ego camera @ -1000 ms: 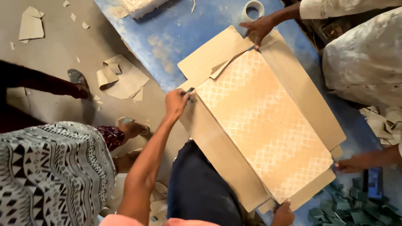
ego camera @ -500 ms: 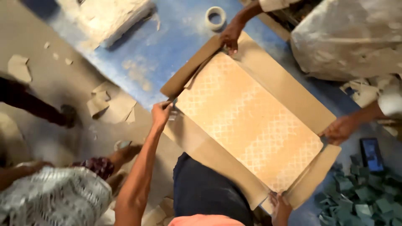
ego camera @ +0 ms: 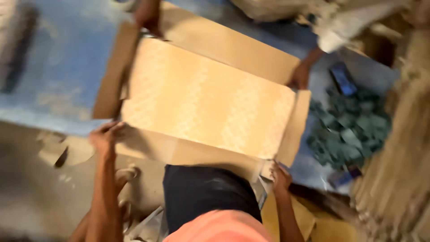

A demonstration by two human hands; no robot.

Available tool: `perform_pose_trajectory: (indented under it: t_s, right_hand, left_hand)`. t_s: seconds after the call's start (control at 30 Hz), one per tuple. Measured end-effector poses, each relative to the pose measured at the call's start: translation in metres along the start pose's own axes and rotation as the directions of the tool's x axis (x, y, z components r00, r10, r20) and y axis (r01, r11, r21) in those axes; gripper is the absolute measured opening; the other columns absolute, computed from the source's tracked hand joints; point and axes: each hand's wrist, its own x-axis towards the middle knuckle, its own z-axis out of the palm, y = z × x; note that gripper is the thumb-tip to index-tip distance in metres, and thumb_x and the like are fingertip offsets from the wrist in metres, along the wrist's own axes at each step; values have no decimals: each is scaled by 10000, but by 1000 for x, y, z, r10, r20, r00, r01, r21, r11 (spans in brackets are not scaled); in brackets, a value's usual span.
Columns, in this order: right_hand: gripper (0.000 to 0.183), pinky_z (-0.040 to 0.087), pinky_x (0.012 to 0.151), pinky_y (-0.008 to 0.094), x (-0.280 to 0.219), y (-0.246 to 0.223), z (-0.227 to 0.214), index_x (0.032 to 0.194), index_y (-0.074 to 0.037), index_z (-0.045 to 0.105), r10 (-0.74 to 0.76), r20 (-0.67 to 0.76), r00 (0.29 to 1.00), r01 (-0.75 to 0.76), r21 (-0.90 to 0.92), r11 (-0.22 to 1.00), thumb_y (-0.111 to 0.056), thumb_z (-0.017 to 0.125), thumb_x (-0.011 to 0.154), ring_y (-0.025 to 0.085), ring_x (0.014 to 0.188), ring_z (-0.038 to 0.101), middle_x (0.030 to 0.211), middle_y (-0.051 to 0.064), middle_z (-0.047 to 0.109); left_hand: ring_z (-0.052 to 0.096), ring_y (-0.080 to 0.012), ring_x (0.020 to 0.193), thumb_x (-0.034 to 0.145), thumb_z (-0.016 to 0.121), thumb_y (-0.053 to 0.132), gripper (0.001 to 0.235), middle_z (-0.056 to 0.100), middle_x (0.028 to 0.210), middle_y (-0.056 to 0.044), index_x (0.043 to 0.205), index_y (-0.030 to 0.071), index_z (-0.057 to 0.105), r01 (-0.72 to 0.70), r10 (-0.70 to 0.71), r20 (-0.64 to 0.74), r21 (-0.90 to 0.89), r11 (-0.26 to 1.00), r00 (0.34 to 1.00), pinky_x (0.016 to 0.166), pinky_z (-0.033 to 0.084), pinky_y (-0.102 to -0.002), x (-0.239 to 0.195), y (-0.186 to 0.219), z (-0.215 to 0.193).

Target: The person places a rectangular tile into a cardboard box, folds the box edges inward to secure the tile, and sets the completed package aside before starting on a new box.

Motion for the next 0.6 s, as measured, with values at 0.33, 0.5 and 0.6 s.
perform_pose_trajectory:
  t_s: [0.33,0.5,0.6]
  right_hand:
    - [476,632,669,401,-39,-68,16,1225,68,612,-106,337,935,110,8,994,-178,795,862,223,829,737,1032,143,711]
    - [833,587,816,388,-63,-63,48,1589,10,286,-429,406,807,472,-7,882,-168,737,913,253,1004,646,1337,197,502]
    - [846,559,878,331,-68,-65,58,1603,14,221,-536,407,740,644,-201,738,-184,699,933,283,1075,663,1548,204,397]
  left_hand:
    - [662,-356,725,915,888,411,575,715,749,-246,1191,-61,713,-190,65,190,778,599,980,764,528,-458,34,-7,-18]
    - [694,-203,925,867,759,75,567,707,1095,-101,1403,28,582,-340,197,417,302,891,887,795,583,-382,41,-42,-7]
    - [701,-292,1045,823,783,63,760,546,1278,-191,1509,106,459,-454,330,438,215,864,836,817,605,-384,15,-46,12]
